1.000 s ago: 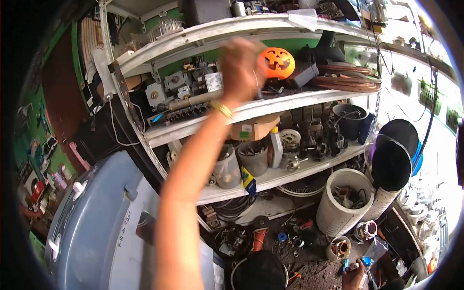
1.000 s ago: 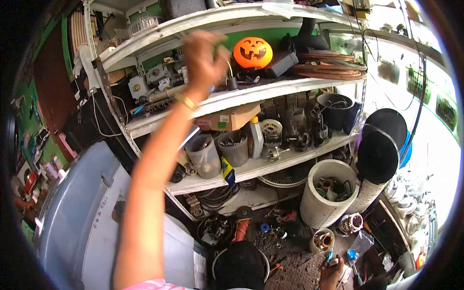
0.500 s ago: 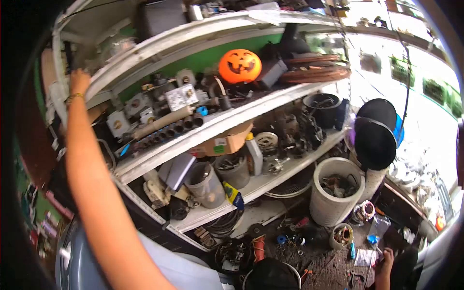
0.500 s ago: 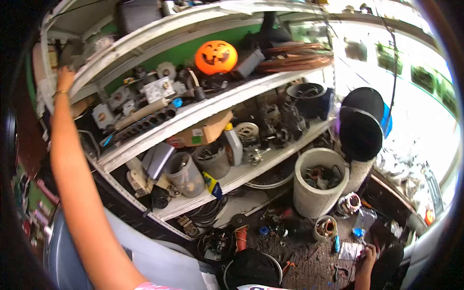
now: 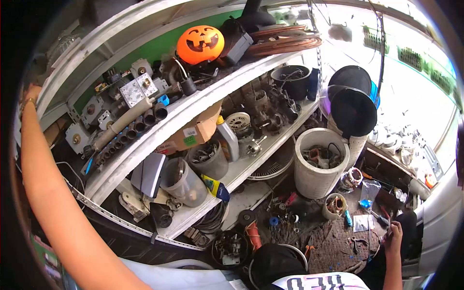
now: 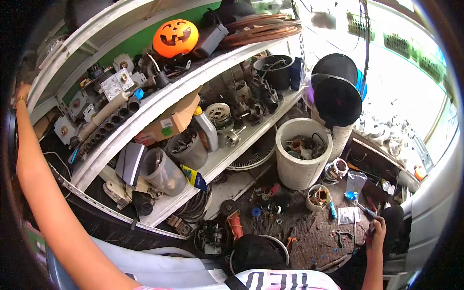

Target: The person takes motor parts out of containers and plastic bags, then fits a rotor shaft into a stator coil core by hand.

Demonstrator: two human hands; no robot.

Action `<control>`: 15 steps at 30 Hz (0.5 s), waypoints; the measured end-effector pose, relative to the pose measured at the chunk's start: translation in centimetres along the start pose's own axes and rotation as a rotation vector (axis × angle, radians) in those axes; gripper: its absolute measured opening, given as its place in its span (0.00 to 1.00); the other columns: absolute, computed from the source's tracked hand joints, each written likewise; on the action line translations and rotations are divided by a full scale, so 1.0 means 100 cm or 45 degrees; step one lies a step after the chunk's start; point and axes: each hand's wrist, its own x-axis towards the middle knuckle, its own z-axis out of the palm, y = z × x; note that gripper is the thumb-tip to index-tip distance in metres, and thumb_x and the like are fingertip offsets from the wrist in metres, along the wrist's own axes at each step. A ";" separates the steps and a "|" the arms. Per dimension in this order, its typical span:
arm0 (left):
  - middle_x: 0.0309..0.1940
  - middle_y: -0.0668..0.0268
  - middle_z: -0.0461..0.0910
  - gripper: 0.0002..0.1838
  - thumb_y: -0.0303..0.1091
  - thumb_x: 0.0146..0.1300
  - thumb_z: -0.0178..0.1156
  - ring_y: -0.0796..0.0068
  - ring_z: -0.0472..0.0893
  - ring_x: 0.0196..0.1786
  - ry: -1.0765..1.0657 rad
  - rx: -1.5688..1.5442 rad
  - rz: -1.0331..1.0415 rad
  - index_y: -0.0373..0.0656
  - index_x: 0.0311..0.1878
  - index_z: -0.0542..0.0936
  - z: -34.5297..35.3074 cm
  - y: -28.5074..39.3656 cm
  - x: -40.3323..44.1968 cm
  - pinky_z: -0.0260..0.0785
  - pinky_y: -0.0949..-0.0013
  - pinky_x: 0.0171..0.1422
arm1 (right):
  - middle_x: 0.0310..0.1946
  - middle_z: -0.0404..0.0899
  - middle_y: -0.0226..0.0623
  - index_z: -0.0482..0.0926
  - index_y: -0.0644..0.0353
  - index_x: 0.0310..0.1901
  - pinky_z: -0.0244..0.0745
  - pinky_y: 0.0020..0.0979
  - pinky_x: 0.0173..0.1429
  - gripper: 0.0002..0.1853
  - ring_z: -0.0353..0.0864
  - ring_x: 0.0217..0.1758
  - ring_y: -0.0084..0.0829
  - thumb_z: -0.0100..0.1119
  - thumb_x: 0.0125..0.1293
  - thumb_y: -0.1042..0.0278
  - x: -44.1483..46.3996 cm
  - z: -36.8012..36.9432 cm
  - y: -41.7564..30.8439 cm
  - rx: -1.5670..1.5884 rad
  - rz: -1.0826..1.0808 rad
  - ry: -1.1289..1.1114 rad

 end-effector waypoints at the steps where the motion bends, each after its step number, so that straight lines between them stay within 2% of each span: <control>1: 0.66 0.48 0.59 0.46 0.54 0.49 0.59 0.49 0.60 0.69 0.063 0.008 0.012 0.40 0.68 0.55 -0.003 0.003 -0.004 0.52 0.53 0.69 | 0.20 0.67 0.23 0.72 0.50 0.40 0.61 0.22 0.12 0.08 0.68 0.12 0.21 0.56 0.60 0.61 -0.002 0.005 -0.001 -0.010 0.009 0.037; 7: 0.61 0.47 0.60 0.41 0.55 0.52 0.60 0.46 0.62 0.65 0.446 0.033 0.025 0.39 0.63 0.59 -0.050 0.049 -0.091 0.55 0.46 0.63 | 0.20 0.68 0.25 0.71 0.51 0.41 0.64 0.24 0.11 0.08 0.69 0.12 0.22 0.56 0.62 0.63 -0.005 0.011 -0.008 -0.023 -0.025 0.043; 15: 0.54 0.45 0.61 0.35 0.56 0.57 0.61 0.41 0.64 0.59 0.860 -0.144 -0.022 0.37 0.55 0.64 -0.113 0.112 -0.196 0.59 0.38 0.55 | 0.21 0.69 0.26 0.71 0.52 0.42 0.66 0.24 0.13 0.08 0.70 0.14 0.21 0.56 0.63 0.65 -0.004 -0.005 -0.005 0.002 -0.065 -0.006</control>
